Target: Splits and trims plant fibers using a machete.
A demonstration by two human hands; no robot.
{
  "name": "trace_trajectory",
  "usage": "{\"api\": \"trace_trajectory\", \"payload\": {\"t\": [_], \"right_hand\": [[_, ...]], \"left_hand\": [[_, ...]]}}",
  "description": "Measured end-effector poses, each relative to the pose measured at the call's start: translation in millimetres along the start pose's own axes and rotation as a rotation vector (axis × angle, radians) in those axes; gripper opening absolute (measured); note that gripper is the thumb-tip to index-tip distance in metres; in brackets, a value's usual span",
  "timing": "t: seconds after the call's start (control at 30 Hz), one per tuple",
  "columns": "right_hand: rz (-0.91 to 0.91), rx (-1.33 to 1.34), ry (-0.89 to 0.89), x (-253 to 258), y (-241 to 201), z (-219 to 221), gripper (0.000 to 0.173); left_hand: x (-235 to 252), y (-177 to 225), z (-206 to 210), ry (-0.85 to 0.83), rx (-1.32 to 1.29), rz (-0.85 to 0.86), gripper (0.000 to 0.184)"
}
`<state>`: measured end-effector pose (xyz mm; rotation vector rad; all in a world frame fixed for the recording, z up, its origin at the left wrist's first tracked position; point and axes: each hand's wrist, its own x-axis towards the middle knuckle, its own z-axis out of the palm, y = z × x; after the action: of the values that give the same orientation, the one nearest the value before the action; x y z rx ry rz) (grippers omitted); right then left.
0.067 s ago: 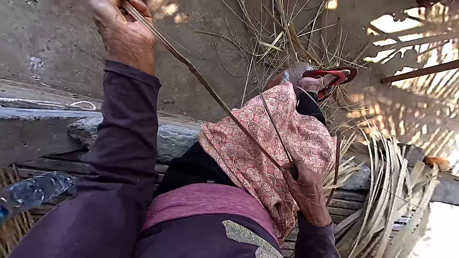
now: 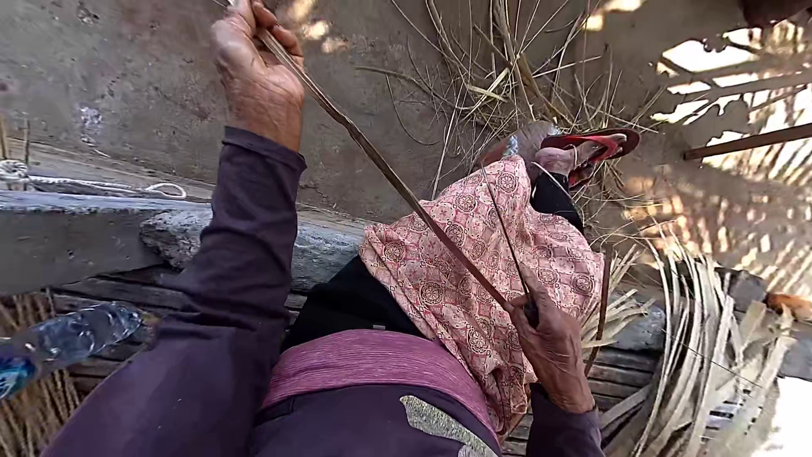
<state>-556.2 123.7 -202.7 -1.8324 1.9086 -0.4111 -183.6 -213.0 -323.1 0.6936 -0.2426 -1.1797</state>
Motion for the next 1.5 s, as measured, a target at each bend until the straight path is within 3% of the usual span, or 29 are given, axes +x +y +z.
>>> {"api": "trace_trajectory", "payload": {"t": [0.03,0.07,0.1,0.27,0.4,0.47,0.6,0.73,0.83,0.9,1.0,1.07,1.33,1.5], "right_hand": [[0.005,-0.002,0.015,2,-1,-2,0.05],[0.011,-0.001,0.027,4,-2,-5,0.051],[0.018,-0.003,0.031,7,-3,-8,0.051],[-0.004,-0.026,0.073,27,-14,-20,0.051],[-0.038,-0.047,0.116,50,-39,-30,0.045],[-0.037,0.004,0.117,59,-50,-28,0.053],[-0.011,0.1,0.095,59,-56,-27,0.063],[-0.022,0.119,0.059,33,-41,-30,0.06],[0.009,0.204,0.056,22,-40,-25,0.057],[0.059,0.259,0.086,22,-48,-21,0.054],[0.117,0.365,0.146,33,-58,-17,0.052],[0.122,0.448,0.162,39,-62,-16,0.052],[0.074,0.578,0.159,10,-52,-4,0.046],[0.104,0.602,0.267,14,-54,-3,0.05]], "left_hand": [[-41,15,47,0.188,0.128,-0.085,0.02],[-71,22,73,0.239,0.215,-0.167,0.021],[-92,22,82,0.18,0.275,-0.241,0.021],[-184,-6,75,-0.367,0.542,-0.535,0.025],[-254,-21,64,-0.722,0.472,-0.668,0.023],[-257,-23,72,-0.686,0.439,-0.688,0.025],[-220,-29,107,-0.416,0.444,-0.547,0.021],[-149,-13,117,-0.254,0.397,-0.387,0.027],[-125,-6,125,-0.17,0.382,-0.342,0.024],[-142,-7,126,-0.285,0.456,-0.403,0.022],[-207,-18,117,-0.68,0.582,-0.539,0.015],[-242,-28,109,-0.811,0.547,-0.555,0.015],[-227,-37,120,-0.57,0.552,-0.521,0.029],[-279,-28,105,-0.916,0.597,-0.616,0.013]]}}
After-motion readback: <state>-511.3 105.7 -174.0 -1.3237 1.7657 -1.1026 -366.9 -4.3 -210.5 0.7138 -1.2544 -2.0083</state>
